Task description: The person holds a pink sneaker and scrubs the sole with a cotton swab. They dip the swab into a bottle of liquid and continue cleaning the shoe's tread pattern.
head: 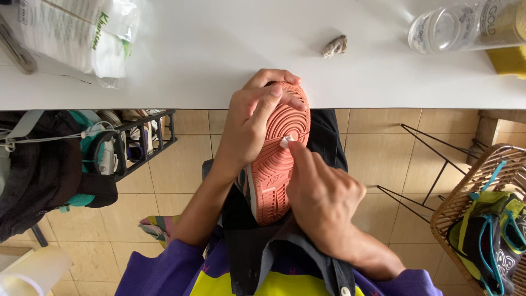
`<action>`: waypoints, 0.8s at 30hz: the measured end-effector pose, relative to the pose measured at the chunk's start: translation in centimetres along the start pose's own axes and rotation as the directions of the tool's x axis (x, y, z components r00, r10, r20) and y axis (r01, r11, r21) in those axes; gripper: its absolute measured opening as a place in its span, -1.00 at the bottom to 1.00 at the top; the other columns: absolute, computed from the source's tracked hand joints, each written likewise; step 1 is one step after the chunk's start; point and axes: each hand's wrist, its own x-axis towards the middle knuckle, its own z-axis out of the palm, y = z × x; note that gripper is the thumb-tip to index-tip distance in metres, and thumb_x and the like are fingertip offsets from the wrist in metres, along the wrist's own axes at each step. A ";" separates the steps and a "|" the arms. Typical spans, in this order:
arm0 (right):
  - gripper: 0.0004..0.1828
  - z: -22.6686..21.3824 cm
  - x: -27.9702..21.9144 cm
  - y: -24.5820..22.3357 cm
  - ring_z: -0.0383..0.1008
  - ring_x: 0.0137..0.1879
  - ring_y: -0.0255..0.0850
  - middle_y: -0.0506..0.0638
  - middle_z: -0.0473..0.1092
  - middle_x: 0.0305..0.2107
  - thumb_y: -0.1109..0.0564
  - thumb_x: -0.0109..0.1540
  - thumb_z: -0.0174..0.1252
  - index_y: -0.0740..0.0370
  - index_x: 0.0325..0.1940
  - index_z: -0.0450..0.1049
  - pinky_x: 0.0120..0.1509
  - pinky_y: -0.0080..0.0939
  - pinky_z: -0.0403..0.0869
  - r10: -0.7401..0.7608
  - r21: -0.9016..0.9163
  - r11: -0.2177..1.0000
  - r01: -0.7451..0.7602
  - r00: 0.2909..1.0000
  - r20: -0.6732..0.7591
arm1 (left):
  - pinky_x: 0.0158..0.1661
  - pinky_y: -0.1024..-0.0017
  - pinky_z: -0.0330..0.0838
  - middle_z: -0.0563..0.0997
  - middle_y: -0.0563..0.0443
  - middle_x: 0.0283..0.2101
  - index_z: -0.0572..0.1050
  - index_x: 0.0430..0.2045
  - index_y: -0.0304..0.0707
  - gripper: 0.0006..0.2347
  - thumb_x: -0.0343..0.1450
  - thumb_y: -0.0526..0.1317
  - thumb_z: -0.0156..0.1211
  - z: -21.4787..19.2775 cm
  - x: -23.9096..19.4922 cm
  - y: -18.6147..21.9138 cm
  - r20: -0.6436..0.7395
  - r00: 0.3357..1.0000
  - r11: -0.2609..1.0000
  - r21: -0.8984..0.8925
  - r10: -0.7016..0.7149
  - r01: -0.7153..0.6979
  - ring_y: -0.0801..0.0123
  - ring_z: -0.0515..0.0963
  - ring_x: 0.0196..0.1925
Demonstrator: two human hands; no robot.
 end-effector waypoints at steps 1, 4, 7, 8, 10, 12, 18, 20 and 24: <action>-0.84 -0.1 0.5 0.9 0.00 -0.66 -0.42 -0.33 0.25 -0.64 0.16 0.54 0.29 -0.13 0.04 0.71 -0.58 -0.25 -0.01 -0.002 0.001 1.000 0.002 1.000 0.002 | 0.37 0.16 0.41 0.64 -0.10 0.15 0.76 -0.28 -0.24 -0.57 0.69 -0.09 -0.15 0.0 0.0 0.0 -0.002 1.000 1.000 0.000 -0.002 0.002 0.15 0.62 0.32; -0.89 -0.6 2.3 3.1 0.46 -0.57 -0.16 -0.19 0.63 -0.45 0.06 0.43 0.32 -0.18 -0.05 0.73 -0.48 -0.06 0.29 0.136 0.274 0.939 -0.209 0.955 0.265 | 0.38 0.17 0.40 0.63 -0.07 0.14 0.75 -0.30 -0.27 -0.57 0.69 -0.10 -0.14 -0.1 0.2 0.0 -0.004 1.000 1.000 -0.028 -0.007 0.007 0.16 0.62 0.31; -0.88 -0.7 2.9 3.2 0.28 -0.70 -0.39 -0.19 0.67 -0.53 0.12 0.38 0.32 -0.04 -0.06 0.76 -0.51 -0.28 0.31 0.216 0.436 0.776 -0.455 0.843 0.493 | 0.37 0.15 0.37 0.63 -0.04 0.15 0.76 -0.30 -0.23 -0.54 0.68 -0.03 -0.16 -0.1 0.3 0.1 0.012 1.000 1.000 -0.010 -0.023 0.023 0.19 0.59 0.32; -0.91 -0.2 2.0 2.7 0.33 -0.66 -0.33 -0.22 0.63 -0.52 0.06 0.46 0.29 -0.08 -0.06 0.71 -0.54 -0.20 0.24 0.180 0.343 0.890 -0.300 0.923 0.340 | 0.37 0.12 0.41 0.63 -0.08 0.15 0.75 -0.30 -0.24 -0.55 0.69 -0.03 -0.15 -0.1 0.3 0.1 0.004 1.000 1.000 -0.005 -0.009 0.009 0.16 0.60 0.32; -0.90 0.2 0.4 1.8 0.38 -0.61 -0.27 -0.25 0.59 -0.50 0.01 0.53 0.26 -0.13 -0.05 0.66 -0.57 -0.12 0.17 0.104 0.214 0.966 -0.146 0.975 0.194 | 0.36 0.10 0.44 0.63 -0.11 0.14 0.74 -0.29 -0.24 -0.56 0.69 -0.03 -0.14 0.3 -0.2 0.0 -0.005 1.000 1.000 -0.004 0.001 -0.001 0.14 0.61 0.32; -0.87 0.1 -0.3 0.7 0.01 -0.67 -0.38 -0.31 0.39 -0.57 0.17 0.54 0.24 -0.06 0.08 0.63 -0.61 -0.22 -0.05 0.064 0.144 0.986 -0.080 0.992 0.112 | 0.37 0.18 0.43 0.66 -0.12 0.11 0.75 -0.33 -0.20 -0.58 0.68 -0.09 -0.13 0.5 -0.1 0.2 -0.040 0.999 1.000 -0.028 -0.011 0.010 0.18 0.64 0.30; -0.85 -0.2 0.5 2.4 0.46 -0.58 -0.20 -0.20 0.60 -0.46 0.14 0.46 0.29 -0.10 -0.10 0.73 -0.57 -0.04 0.20 0.044 0.260 0.962 -0.087 0.985 0.167 | 0.38 0.18 0.39 0.64 -0.08 0.14 0.76 -0.32 -0.23 -0.57 0.66 -0.06 -0.11 0.2 -0.2 0.0 -0.021 0.999 0.999 -0.040 -0.025 0.025 0.19 0.62 0.30; -0.86 -1.5 2.6 3.8 0.30 -0.62 -0.35 -0.16 0.58 -0.55 0.17 0.44 0.27 0.01 -0.10 0.73 -0.56 -0.21 0.17 0.182 0.427 0.849 -0.311 0.931 0.317 | 0.40 0.15 0.42 0.63 -0.08 0.13 0.76 -0.33 -0.28 -0.57 0.66 -0.09 -0.11 0.2 -0.4 0.2 -0.007 1.000 0.997 -0.071 -0.012 0.012 0.20 0.62 0.30; -0.87 -1.9 3.4 4.5 0.28 -0.56 -0.48 -0.20 0.61 -0.57 0.15 0.41 0.30 0.04 0.02 0.70 -0.39 -0.42 0.31 0.240 0.532 0.648 -0.545 0.809 0.537 | 0.48 -0.08 0.42 0.64 -0.13 0.12 0.71 -0.33 -0.30 -0.59 0.69 -0.06 -0.08 0.3 -0.4 -1.5 0.004 0.999 0.990 -0.131 0.049 -0.048 0.14 0.64 0.29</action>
